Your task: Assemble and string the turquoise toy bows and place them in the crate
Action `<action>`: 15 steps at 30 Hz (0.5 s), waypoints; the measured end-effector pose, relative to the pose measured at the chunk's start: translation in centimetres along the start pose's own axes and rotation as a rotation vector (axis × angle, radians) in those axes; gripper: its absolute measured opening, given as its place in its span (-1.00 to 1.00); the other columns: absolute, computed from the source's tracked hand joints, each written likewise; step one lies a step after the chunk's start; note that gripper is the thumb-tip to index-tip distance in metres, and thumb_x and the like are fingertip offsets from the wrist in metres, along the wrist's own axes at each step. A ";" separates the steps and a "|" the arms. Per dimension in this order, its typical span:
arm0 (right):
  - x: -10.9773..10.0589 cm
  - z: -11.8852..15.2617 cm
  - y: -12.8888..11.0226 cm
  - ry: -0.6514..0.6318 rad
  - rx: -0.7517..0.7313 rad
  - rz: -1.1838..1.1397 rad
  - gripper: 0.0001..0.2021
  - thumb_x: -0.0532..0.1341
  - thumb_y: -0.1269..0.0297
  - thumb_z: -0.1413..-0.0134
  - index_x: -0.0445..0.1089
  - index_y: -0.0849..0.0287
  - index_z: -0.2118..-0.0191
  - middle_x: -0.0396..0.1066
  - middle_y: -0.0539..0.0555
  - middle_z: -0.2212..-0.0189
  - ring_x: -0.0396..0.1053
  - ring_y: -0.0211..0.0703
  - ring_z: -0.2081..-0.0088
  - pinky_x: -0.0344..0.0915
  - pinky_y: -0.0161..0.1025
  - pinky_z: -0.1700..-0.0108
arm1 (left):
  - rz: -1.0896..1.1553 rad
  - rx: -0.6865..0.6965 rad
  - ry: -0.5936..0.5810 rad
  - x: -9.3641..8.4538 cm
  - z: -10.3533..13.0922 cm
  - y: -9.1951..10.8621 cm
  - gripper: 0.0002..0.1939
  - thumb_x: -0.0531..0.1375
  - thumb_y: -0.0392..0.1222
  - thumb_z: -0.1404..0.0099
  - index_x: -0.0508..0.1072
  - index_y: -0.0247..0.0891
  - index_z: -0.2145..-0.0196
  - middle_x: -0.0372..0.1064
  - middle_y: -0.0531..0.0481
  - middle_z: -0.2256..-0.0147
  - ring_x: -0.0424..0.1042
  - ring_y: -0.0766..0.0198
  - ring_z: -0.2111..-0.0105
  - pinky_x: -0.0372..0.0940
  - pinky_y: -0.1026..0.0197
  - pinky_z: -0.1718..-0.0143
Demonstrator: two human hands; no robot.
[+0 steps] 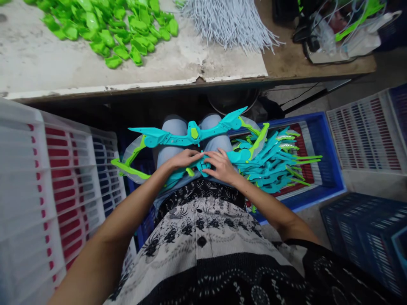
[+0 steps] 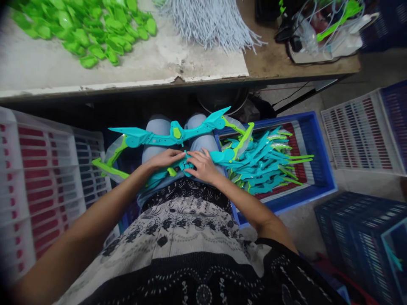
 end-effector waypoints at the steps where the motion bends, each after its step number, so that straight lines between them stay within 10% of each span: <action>1: 0.1 0.0 -0.2 0.019 0.005 0.016 -0.68 0.20 0.04 -0.09 0.41 0.16 0.14 0.35 0.21 -0.06 0.26 0.01 -0.10 -0.04 0.17 -0.21 | -0.009 0.002 -0.002 0.0 0.0 0.0 -0.35 0.00 0.31 -0.19 0.50 -0.37 0.22 0.46 -0.07 0.33 0.36 0.20 0.36 0.22 0.26 0.34; 15: 4.2 -0.3 -5.1 -0.018 -0.131 0.384 -0.83 0.10 0.28 -0.20 0.43 0.17 0.27 0.42 0.11 0.16 0.20 -0.01 0.07 -0.01 -0.01 0.05 | 0.035 -0.079 -0.121 -0.5 -0.4 -0.6 -0.48 0.06 0.27 -0.14 0.47 -0.29 0.40 0.44 0.00 0.42 0.31 0.22 0.37 0.18 0.30 0.34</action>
Point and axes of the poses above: each hand's wrist, its own z-axis away from the middle knuckle, its own x-axis out of the palm, y = z × x, the point moved 3 cm from there along -z, towards the middle knuckle
